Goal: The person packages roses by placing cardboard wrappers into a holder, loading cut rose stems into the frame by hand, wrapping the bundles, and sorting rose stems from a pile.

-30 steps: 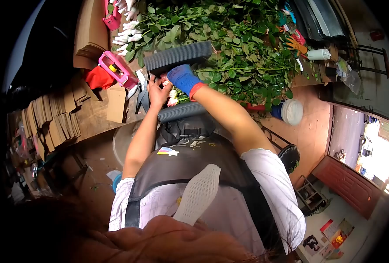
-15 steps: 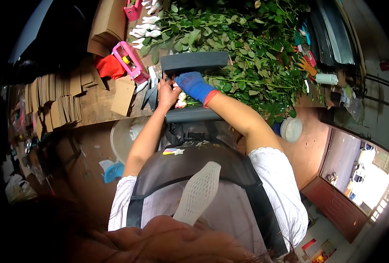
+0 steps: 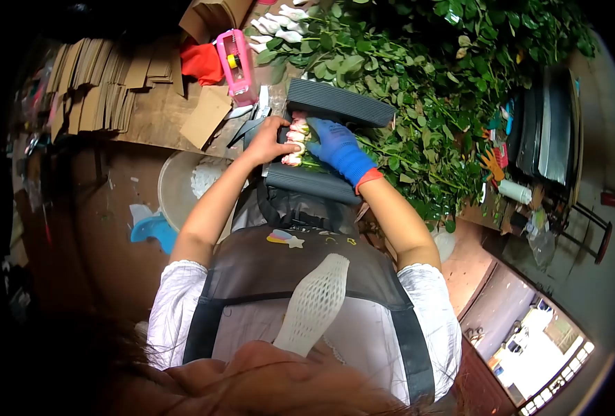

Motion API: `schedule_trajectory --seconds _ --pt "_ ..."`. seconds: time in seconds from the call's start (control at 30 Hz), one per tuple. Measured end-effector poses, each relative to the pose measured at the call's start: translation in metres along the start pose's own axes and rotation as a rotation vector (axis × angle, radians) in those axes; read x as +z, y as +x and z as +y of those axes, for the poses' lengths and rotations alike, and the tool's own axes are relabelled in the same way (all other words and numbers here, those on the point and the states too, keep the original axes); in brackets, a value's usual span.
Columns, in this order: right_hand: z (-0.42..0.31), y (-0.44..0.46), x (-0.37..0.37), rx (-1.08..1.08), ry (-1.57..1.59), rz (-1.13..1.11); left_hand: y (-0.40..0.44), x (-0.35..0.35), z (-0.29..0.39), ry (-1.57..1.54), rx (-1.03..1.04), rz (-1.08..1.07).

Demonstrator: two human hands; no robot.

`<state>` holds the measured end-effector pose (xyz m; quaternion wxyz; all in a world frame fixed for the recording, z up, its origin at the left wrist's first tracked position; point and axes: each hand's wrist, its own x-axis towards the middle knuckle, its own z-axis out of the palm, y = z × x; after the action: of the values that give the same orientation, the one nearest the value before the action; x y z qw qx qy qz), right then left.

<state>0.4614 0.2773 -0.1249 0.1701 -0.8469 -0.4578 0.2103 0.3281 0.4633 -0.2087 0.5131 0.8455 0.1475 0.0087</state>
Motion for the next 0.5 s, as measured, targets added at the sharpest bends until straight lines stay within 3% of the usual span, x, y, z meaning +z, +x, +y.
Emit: schedule_trajectory --seconds 0.13,0.23,0.43,0.5 --pt "-0.013 0.016 0.0 0.057 -0.145 -0.158 -0.006 -0.001 0.006 0.049 0.034 0.017" --pt "0.004 0.023 0.042 0.08 -0.354 -0.073 -0.01 -0.001 0.008 0.073 0.043 0.005" --pt "-0.018 0.006 -0.026 -0.13 -0.024 -0.041 -0.008 -0.003 0.013 0.118 0.01 -0.031" --pt "-0.043 0.002 -0.043 -0.093 -0.124 -0.233 -0.004 0.003 0.001 0.125 0.093 -0.011"
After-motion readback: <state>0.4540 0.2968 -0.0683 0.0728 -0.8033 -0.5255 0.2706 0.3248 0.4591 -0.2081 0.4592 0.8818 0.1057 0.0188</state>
